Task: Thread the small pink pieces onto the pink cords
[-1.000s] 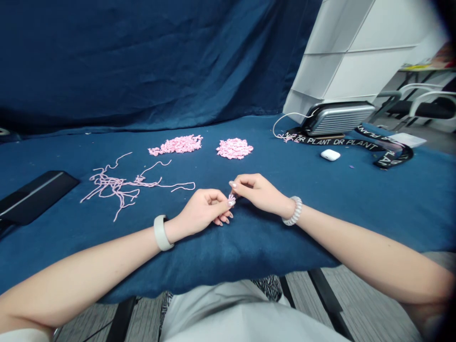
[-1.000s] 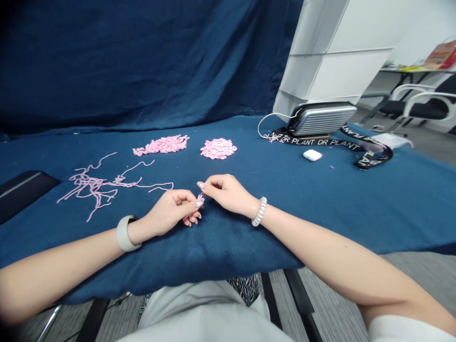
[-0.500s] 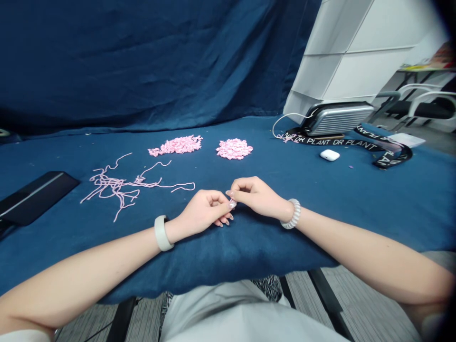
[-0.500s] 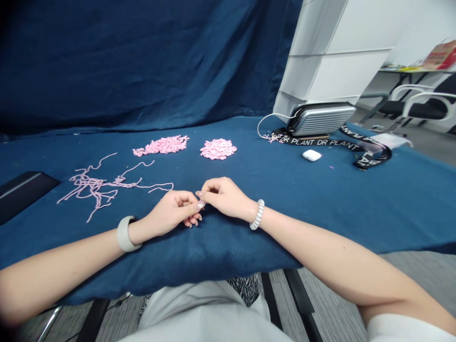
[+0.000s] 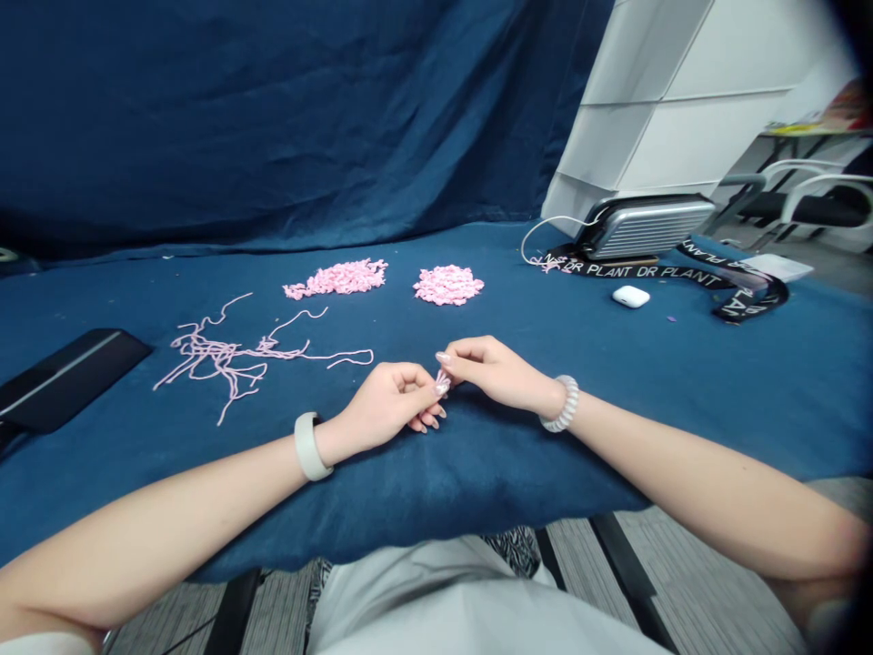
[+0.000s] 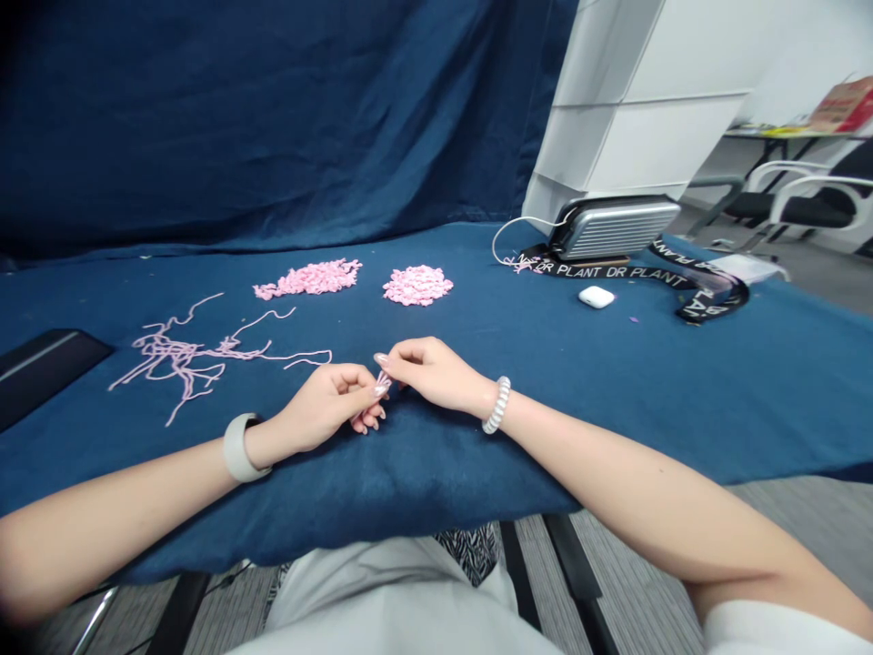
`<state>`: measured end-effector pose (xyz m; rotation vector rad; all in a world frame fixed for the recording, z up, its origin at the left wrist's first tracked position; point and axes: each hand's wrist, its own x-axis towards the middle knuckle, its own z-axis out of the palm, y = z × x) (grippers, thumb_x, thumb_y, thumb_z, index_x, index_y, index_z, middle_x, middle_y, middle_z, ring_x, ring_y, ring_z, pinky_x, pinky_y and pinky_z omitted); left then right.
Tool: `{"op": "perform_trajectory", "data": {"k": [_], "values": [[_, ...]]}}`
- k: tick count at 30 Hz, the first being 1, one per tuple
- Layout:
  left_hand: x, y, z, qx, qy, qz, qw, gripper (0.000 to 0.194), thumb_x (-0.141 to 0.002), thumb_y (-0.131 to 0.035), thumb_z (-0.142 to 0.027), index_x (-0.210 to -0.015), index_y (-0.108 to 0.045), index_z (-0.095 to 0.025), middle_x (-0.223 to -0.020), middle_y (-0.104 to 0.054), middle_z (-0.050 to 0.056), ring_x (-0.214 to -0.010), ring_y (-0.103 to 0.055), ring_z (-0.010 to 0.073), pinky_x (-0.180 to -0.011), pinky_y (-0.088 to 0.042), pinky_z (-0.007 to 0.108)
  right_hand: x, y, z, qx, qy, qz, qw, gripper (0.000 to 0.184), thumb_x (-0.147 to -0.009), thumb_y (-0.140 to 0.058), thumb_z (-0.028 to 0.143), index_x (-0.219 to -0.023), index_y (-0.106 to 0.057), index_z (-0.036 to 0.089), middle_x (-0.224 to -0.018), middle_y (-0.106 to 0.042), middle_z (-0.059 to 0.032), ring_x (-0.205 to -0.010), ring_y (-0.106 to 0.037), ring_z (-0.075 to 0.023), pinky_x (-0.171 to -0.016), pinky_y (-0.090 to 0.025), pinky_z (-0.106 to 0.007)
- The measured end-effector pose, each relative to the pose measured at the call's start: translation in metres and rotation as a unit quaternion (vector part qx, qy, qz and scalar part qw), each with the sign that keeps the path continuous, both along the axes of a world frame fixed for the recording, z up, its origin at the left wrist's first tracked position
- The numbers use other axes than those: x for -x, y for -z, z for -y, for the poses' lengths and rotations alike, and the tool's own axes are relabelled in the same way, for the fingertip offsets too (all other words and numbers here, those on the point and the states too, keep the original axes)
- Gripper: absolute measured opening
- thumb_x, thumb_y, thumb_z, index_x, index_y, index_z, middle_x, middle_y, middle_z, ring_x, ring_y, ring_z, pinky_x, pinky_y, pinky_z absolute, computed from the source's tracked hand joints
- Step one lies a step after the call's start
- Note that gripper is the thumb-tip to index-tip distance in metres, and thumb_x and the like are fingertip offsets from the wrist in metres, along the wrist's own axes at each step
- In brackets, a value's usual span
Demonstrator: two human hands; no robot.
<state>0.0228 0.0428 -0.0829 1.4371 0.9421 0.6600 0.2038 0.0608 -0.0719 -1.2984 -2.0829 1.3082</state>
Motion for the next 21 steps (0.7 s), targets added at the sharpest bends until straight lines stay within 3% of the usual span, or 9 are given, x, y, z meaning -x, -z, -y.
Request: {"op": "perform_trajectory", "data": {"k": [15, 21], "values": [[-0.0002, 0.0001, -0.0008, 0.002, 0.007, -0.003, 1.0, 0.03, -0.078, -0.06, -0.038, -0.072, -0.057, -0.009, -0.063, -0.063, 0.005, -0.054, -0.06, 0.0096, -0.048, -0.048, 0.017, 0.0032, -0.0004, 0.0023, -0.018, 0.025, 0.017, 0.999, 0.071, -0.069, -0.034, 0.07, -0.089, -0.054, 0.005, -0.083, -0.054, -0.002, -0.064, -0.037, 0.0137, -0.063, -0.032, 0.002], [0.0008, 0.0009, -0.0005, 0.007, 0.004, 0.011, 1.0, 0.03, -0.078, -0.06, -0.038, -0.071, -0.056, -0.009, -0.062, -0.062, 0.004, -0.054, -0.06, 0.0094, -0.048, -0.048, 0.017, 0.0006, -0.0029, 0.0015, -0.001, -0.006, 0.007, 1.0, 0.071, -0.071, -0.031, 0.07, -0.09, -0.053, 0.005, -0.086, -0.054, -0.0024, -0.065, -0.038, 0.0138, -0.064, -0.033, 0.002]]}}
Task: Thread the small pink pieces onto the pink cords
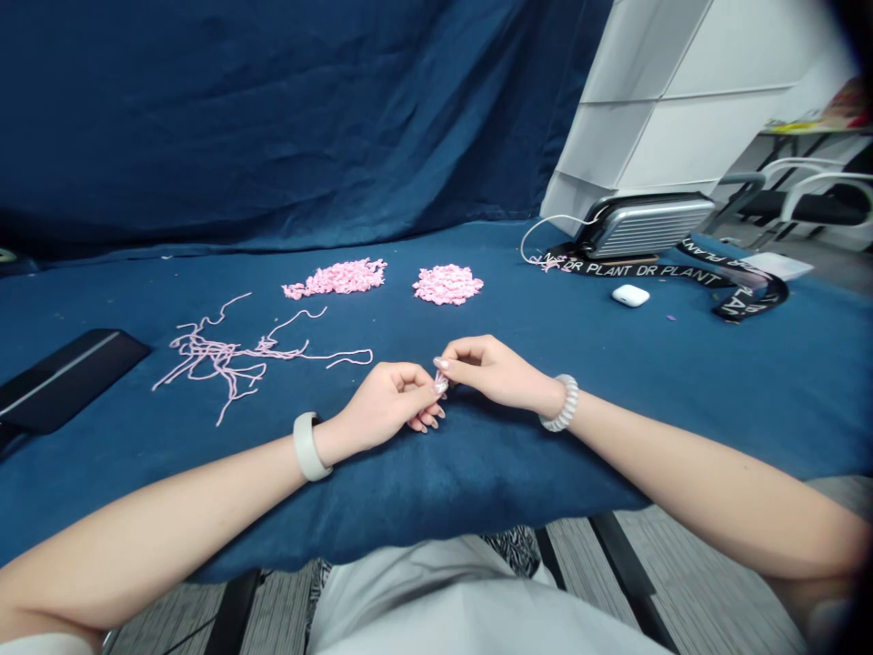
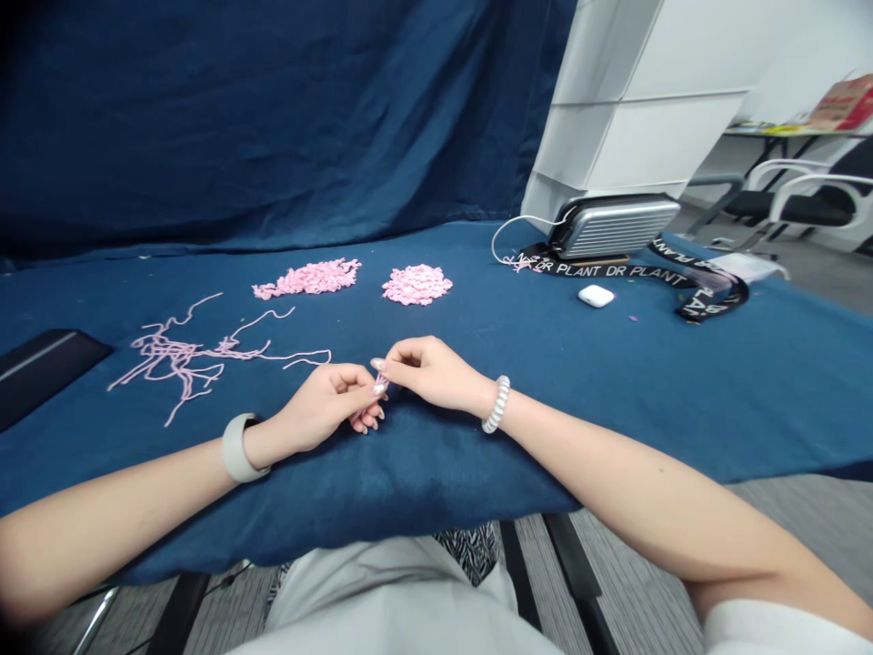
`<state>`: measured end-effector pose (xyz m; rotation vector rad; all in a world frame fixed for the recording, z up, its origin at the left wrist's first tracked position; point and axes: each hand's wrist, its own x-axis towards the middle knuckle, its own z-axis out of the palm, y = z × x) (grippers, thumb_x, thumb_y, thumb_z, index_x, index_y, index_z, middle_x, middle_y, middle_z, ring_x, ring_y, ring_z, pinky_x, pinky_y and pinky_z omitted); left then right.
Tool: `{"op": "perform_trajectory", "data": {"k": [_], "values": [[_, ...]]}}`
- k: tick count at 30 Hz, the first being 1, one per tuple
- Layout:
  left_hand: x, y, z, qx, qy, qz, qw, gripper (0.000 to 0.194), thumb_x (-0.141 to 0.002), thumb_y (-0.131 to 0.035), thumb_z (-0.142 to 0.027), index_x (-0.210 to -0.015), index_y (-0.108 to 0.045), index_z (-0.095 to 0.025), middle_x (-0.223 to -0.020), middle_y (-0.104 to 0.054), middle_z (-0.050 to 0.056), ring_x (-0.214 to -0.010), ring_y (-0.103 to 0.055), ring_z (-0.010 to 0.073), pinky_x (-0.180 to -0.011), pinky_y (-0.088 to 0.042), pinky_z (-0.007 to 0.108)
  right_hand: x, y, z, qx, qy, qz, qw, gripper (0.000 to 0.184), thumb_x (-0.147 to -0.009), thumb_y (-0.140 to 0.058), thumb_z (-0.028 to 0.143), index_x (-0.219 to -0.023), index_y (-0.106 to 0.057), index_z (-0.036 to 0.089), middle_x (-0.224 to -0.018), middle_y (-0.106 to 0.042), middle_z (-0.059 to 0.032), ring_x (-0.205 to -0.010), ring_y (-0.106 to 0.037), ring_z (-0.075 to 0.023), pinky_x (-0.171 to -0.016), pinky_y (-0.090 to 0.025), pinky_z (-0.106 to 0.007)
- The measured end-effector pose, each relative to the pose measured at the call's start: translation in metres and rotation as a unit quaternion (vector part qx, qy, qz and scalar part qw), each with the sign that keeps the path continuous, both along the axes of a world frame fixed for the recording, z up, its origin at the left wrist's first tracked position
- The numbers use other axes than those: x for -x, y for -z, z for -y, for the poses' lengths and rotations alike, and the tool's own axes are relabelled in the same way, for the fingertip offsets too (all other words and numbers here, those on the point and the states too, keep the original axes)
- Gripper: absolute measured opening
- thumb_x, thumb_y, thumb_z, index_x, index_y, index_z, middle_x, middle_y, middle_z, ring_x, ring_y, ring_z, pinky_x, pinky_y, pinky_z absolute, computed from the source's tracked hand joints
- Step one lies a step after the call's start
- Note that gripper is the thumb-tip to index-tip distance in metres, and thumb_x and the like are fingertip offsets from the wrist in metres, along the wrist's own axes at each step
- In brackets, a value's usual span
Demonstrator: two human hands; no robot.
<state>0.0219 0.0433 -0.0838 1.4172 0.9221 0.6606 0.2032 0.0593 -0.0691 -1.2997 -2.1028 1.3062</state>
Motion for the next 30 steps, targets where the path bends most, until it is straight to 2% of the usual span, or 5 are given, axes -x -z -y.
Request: {"op": "perform_trajectory", "data": {"k": [4, 13, 24, 30], "values": [[0.0001, 0.0003, -0.0004, -0.003, -0.004, 0.009, 1.0, 0.03, -0.079, -0.06, -0.037, -0.07, -0.055, -0.009, -0.063, -0.063, 0.004, -0.054, -0.06, 0.0094, -0.048, -0.048, 0.016, -0.0015, -0.0003, -0.0005, -0.005, -0.018, 0.017, 1.0, 0.073, -0.069, -0.032, 0.071, -0.088, -0.053, 0.004, -0.081, -0.053, -0.0019, -0.062, -0.036, 0.0139, -0.06, -0.03, 0.002], [-0.0008, 0.0018, -0.0017, -0.004, -0.002, 0.007, 1.0, 0.029, -0.079, -0.06, -0.037, -0.073, -0.058, -0.009, -0.065, -0.064, 0.004, -0.054, -0.059, 0.0085, -0.048, -0.049, 0.016, 0.0006, 0.0018, -0.0003, -0.016, 0.017, 0.013, 1.0, 0.071, -0.07, -0.033, 0.07, -0.088, -0.053, 0.003, -0.077, -0.051, -0.0007, -0.06, -0.033, 0.0143, -0.058, -0.027, 0.001], [-0.0023, 0.0012, -0.0019, -0.018, 0.019, -0.011, 1.0, 0.028, -0.079, -0.06, -0.036, -0.076, -0.058, -0.009, -0.069, -0.065, 0.006, -0.058, -0.06, 0.0089, -0.051, -0.05, 0.016, 0.0004, 0.0032, -0.0002, -0.028, 0.025, 0.017, 0.999, 0.07, -0.071, -0.033, 0.069, -0.088, -0.053, 0.004, -0.08, -0.052, -0.0012, -0.062, -0.035, 0.0142, -0.06, -0.029, 0.002], [-0.0005, 0.0018, -0.0015, -0.013, 0.014, 0.008, 1.0, 0.027, -0.079, -0.06, -0.035, -0.073, -0.057, -0.009, -0.066, -0.064, 0.005, -0.056, -0.06, 0.0092, -0.05, -0.049, 0.017, -0.0033, 0.0016, -0.0039, -0.019, 0.01, -0.014, 1.0, 0.067, -0.073, -0.031, 0.066, -0.09, -0.053, 0.005, -0.083, -0.053, -0.0018, -0.065, -0.038, 0.0139, -0.062, -0.033, 0.003]]}}
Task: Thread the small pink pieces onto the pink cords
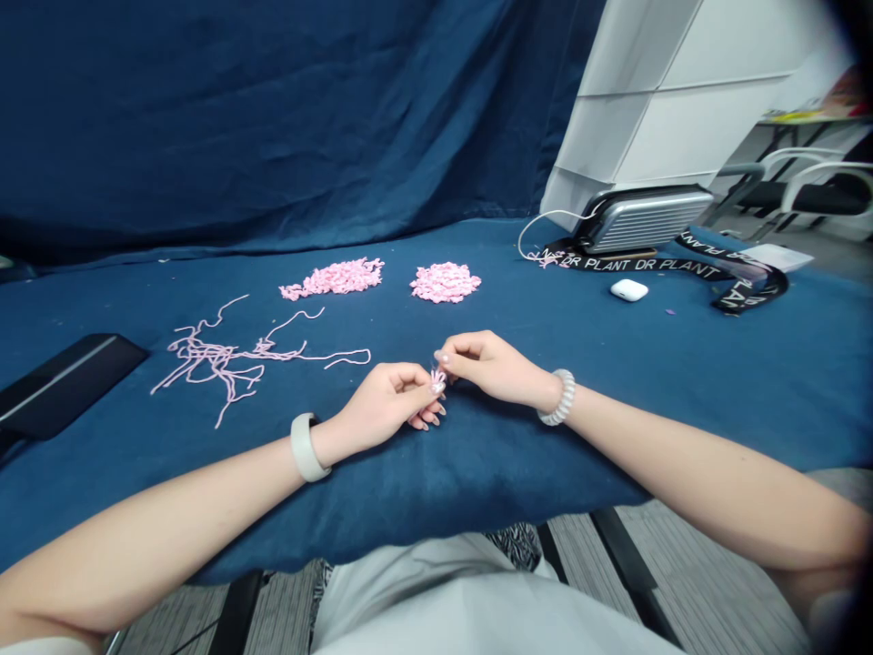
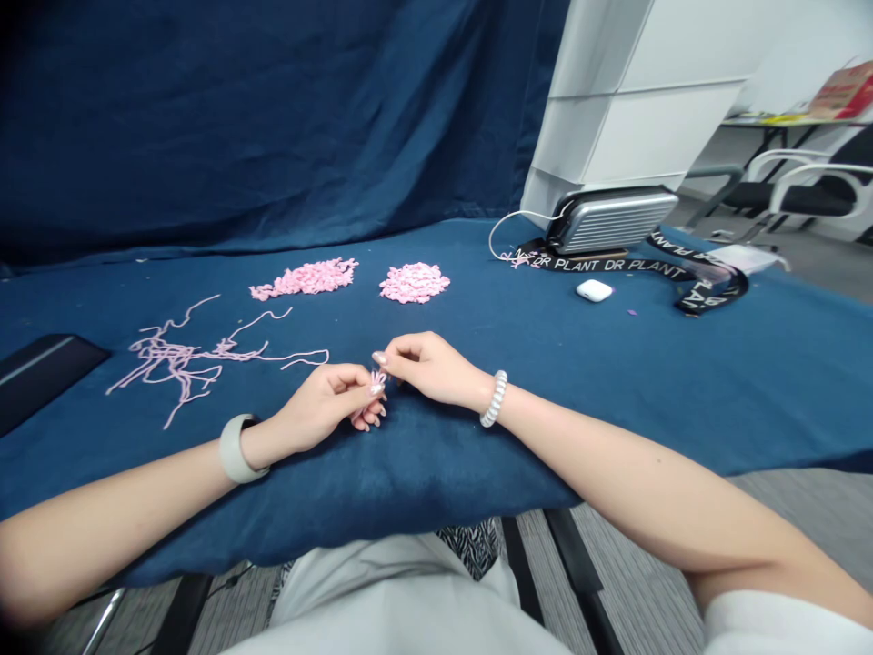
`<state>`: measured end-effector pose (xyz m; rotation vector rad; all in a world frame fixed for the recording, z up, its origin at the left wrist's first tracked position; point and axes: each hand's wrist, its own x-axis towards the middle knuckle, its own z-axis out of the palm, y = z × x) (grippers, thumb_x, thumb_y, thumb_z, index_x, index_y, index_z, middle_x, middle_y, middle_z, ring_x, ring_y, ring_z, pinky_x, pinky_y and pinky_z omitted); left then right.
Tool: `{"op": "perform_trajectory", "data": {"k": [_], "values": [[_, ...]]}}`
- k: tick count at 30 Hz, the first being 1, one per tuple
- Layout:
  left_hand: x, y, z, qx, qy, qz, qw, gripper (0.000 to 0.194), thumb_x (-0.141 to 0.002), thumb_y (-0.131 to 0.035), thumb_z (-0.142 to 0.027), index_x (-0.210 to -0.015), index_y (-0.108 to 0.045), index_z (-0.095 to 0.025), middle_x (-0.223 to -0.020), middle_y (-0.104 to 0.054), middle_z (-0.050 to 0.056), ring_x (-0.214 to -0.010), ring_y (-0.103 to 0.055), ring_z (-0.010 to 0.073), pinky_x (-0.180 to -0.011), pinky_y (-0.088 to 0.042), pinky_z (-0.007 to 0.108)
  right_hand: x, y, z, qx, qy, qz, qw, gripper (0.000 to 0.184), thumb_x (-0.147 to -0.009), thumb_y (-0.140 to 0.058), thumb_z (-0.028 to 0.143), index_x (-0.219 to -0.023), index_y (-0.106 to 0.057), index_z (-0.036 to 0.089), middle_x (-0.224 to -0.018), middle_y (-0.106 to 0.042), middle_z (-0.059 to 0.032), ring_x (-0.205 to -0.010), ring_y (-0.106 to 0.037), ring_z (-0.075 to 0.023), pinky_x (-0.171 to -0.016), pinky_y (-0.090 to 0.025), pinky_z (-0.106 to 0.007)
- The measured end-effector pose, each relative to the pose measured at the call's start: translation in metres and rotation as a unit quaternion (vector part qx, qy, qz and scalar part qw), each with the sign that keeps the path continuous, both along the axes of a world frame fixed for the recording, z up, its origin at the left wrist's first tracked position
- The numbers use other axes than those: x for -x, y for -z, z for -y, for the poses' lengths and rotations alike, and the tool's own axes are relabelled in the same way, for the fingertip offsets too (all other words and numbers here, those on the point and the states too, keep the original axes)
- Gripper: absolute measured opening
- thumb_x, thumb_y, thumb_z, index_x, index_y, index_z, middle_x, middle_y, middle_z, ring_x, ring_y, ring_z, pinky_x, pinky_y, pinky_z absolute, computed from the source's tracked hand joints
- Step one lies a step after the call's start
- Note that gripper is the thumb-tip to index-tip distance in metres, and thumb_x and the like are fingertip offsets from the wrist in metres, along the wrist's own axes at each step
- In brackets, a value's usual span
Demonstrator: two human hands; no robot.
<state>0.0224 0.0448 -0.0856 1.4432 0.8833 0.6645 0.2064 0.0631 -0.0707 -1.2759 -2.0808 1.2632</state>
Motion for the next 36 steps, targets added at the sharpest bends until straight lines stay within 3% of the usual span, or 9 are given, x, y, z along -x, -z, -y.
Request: {"op": "perform_trajectory", "data": {"k": [3, 8, 12, 18, 27, 32, 36], "values": [[0.001, 0.001, 0.0, 0.005, 0.001, 0.016, 1.0, 0.027, -0.079, -0.06, -0.035, -0.074, -0.057, -0.009, -0.066, -0.063, 0.005, -0.055, -0.06, 0.0092, -0.05, -0.049, 0.017, -0.002, -0.002, -0.002, -0.002, -0.015, -0.027, 1.0, 0.06, -0.075, -0.036, 0.059, -0.099, -0.053, 0.006, -0.092, -0.054, -0.0025, -0.071, -0.043, 0.0141, -0.068, -0.037, 0.004], [0.004, 0.005, -0.001, 0.008, 0.017, 0.042, 0.999, 0.026, -0.079, -0.06, -0.035, -0.076, -0.059, -0.009, -0.066, -0.063, 0.005, -0.056, -0.06, 0.0097, -0.051, -0.049, 0.018, -0.002, -0.003, -0.001, -0.004, -0.096, -0.042, 0.994, 0.061, -0.075, -0.041, 0.052, -0.12, -0.047, 0.011, -0.103, -0.051, -0.0036, -0.079, -0.047, 0.0144, -0.075, -0.04, 0.004], [0.005, 0.004, -0.001, 0.008, 0.037, 0.043, 0.998, 0.027, -0.079, -0.061, -0.035, -0.079, -0.06, -0.008, -0.066, -0.064, 0.005, -0.056, -0.06, 0.0098, -0.052, -0.049, 0.018, 0.0, -0.002, 0.002, -0.026, -0.11, -0.025, 0.993, 0.058, -0.076, -0.041, 0.051, -0.118, -0.052, 0.013, -0.102, -0.051, -0.003, -0.081, -0.047, 0.0156, -0.078, -0.039, 0.006], [0.005, 0.004, -0.002, -0.009, 0.051, 0.034, 0.998, 0.026, -0.08, -0.059, -0.034, -0.077, -0.059, -0.008, -0.066, -0.064, 0.005, -0.056, -0.059, 0.0085, -0.053, -0.048, 0.017, 0.0, 0.004, 0.0, -0.04, -0.089, -0.049, 0.994, 0.055, -0.072, -0.046, 0.054, -0.099, -0.062, 0.008, -0.09, -0.054, -0.0028, -0.075, -0.046, 0.0153, -0.073, -0.039, 0.006], [0.003, 0.005, -0.004, -0.004, 0.014, 0.046, 0.999, 0.026, -0.082, -0.057, -0.036, -0.077, -0.054, -0.01, -0.07, -0.062, 0.004, -0.058, -0.057, 0.0073, -0.053, -0.045, 0.017, 0.005, 0.003, 0.005, -0.105, 0.015, -0.061, 0.992, 0.053, -0.072, -0.044, 0.055, -0.082, -0.063, 0.007, -0.084, -0.053, -0.0012, -0.071, -0.045, 0.0154, -0.07, -0.037, 0.005], [0.0, 0.005, -0.004, -0.02, 0.017, 0.03, 0.999, 0.025, -0.082, -0.056, -0.036, -0.081, -0.054, -0.011, -0.073, -0.062, 0.004, -0.063, -0.057, 0.0083, -0.059, -0.046, 0.019, 0.008, 0.007, 0.008, -0.177, 0.061, -0.038, 0.982, 0.051, -0.076, -0.04, 0.054, -0.078, -0.063, 0.008, -0.082, -0.053, -0.0008, -0.072, -0.041, 0.015, -0.07, -0.033, 0.002], [-0.002, 0.002, 0.0, -0.052, 0.013, 0.004, 0.999, 0.024, -0.081, -0.058, -0.035, -0.081, -0.055, -0.011, -0.075, -0.061, 0.003, -0.066, -0.057, 0.0097, -0.061, -0.047, 0.021, 0.005, 0.013, 0.009, -0.33, 0.021, 0.0, 0.944, 0.045, -0.08, -0.036, 0.046, -0.076, -0.063, 0.01, -0.082, -0.052, -0.0007, -0.075, -0.036, 0.014, -0.074, -0.026, -0.001]]}}
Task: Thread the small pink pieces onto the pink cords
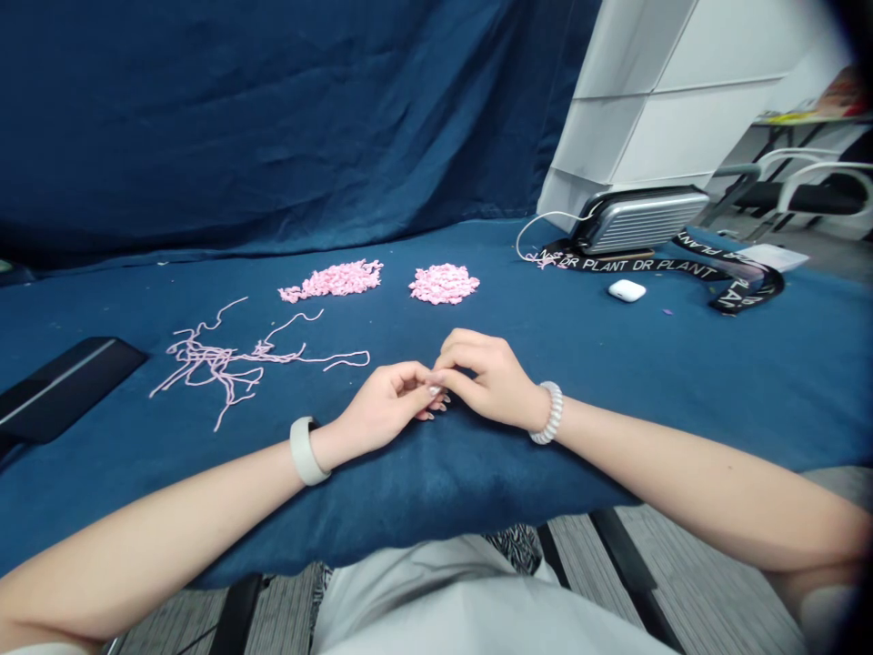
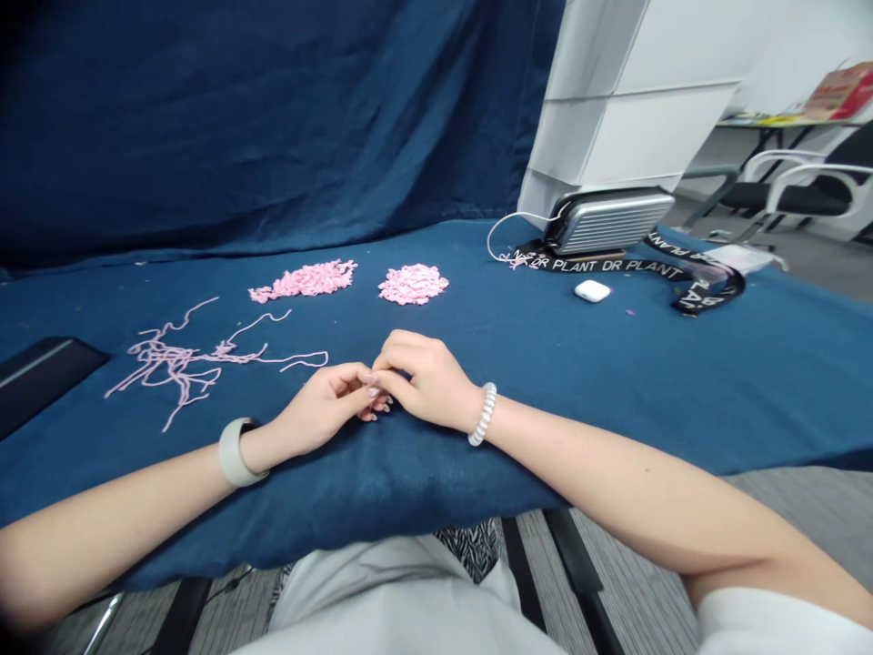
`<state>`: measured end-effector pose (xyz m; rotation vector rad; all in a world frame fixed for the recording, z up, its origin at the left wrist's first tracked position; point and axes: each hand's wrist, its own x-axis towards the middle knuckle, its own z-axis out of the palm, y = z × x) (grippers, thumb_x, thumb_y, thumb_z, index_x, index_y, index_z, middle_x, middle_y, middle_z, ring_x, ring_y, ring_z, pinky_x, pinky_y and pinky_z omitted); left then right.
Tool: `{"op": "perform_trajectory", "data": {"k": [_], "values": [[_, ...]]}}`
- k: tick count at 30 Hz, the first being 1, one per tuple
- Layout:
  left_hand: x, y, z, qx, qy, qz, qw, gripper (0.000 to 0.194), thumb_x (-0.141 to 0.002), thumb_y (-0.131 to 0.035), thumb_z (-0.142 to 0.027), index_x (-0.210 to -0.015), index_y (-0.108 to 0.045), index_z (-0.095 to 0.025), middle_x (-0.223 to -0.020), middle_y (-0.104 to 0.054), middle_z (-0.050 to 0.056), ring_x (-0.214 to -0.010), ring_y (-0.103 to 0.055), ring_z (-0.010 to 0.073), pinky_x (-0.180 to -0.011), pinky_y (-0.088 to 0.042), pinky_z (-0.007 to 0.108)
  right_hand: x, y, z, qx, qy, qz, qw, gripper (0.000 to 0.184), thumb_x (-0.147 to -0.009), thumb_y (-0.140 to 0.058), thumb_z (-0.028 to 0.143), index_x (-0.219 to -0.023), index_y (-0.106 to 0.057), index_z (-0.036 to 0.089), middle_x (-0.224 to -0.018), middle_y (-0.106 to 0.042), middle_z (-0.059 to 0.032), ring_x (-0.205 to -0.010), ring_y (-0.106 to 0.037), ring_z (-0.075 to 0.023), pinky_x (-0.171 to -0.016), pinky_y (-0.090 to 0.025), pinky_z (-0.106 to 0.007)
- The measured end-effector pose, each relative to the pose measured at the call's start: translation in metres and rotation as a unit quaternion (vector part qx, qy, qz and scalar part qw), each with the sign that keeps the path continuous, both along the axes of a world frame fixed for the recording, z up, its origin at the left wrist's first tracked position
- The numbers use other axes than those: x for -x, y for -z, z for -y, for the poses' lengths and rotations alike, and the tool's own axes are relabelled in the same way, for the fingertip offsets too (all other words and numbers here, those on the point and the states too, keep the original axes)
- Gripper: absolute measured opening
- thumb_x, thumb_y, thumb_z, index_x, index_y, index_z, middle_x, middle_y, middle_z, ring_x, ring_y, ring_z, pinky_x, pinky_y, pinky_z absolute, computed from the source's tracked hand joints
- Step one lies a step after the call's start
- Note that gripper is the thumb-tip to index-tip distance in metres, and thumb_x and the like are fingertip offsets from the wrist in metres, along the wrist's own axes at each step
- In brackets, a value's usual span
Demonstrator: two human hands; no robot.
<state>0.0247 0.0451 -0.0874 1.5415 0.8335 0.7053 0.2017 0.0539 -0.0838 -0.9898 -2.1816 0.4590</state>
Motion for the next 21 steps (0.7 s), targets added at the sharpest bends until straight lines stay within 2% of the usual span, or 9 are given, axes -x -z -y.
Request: {"op": "perform_trajectory", "data": {"k": [4, 8, 13, 18, 21], "values": [[-0.0007, -0.0033, 0.0041, -0.091, -0.01, -0.042, 0.995, 0.022, -0.081, -0.058, -0.032, -0.076, -0.057, -0.011, -0.075, -0.057, 0.003, -0.065, -0.054, 0.0097, -0.063, -0.046, 0.022, -0.0047, 0.0016, 0.0007, -0.18, -0.017, 0.067, 0.981, 0.034, -0.081, -0.039, 0.038, -0.076, -0.064, 0.014, -0.082, -0.052, -0.0006, -0.079, -0.029, 0.0105, -0.079, -0.019, -0.005], [0.0008, -0.0017, 0.0042, -0.19, -0.025, -0.032, 0.981, 0.019, -0.083, -0.055, -0.028, -0.076, -0.06, -0.011, -0.095, -0.058, 0.008, -0.087, -0.055, 0.0142, -0.08, -0.044, 0.026, -0.0062, -0.0009, 0.0025, -0.265, -0.01, 0.086, 0.96, 0.03, -0.081, -0.039, 0.036, -0.077, -0.063, 0.017, -0.082, -0.051, 0.0003, -0.08, -0.027, 0.0091, -0.079, -0.017, -0.007], [0.0015, -0.002, 0.0027, -0.192, -0.014, -0.033, 0.981, 0.019, -0.082, -0.057, -0.029, -0.073, -0.062, -0.012, -0.106, -0.056, 0.01, -0.098, -0.053, 0.0174, -0.087, -0.041, 0.027, -0.0062, -0.0031, 0.0043, -0.273, -0.011, 0.089, 0.958, 0.033, -0.081, -0.038, 0.037, -0.077, -0.062, 0.015, -0.082, -0.05, -0.0004, -0.08, -0.029, 0.0088, -0.078, -0.019, -0.009], [0.0007, -0.0051, 0.0054, -0.126, 0.01, -0.032, 0.991, 0.022, -0.084, -0.053, -0.032, -0.075, -0.057, -0.012, -0.072, -0.061, 0.003, -0.065, -0.054, 0.0101, -0.064, -0.043, 0.021, -0.0073, -0.0028, 0.0044, -0.25, 0.0, 0.059, 0.967, 0.029, -0.081, -0.04, 0.035, -0.078, -0.063, 0.017, -0.082, -0.051, 0.0003, -0.081, -0.032, 0.0106, -0.078, -0.023, -0.006], [0.0014, -0.0041, 0.0059, -0.109, -0.001, -0.04, 0.993, 0.023, -0.085, -0.053, -0.033, -0.078, -0.059, -0.012, -0.07, -0.062, 0.002, -0.062, -0.054, 0.0091, -0.062, -0.043, 0.02, -0.0073, -0.0031, 0.004, -0.193, 0.022, 0.041, 0.98, 0.035, -0.081, -0.037, 0.037, -0.077, -0.063, 0.014, -0.082, -0.051, -0.0009, -0.082, -0.035, 0.0111, -0.079, -0.027, -0.005]]}}
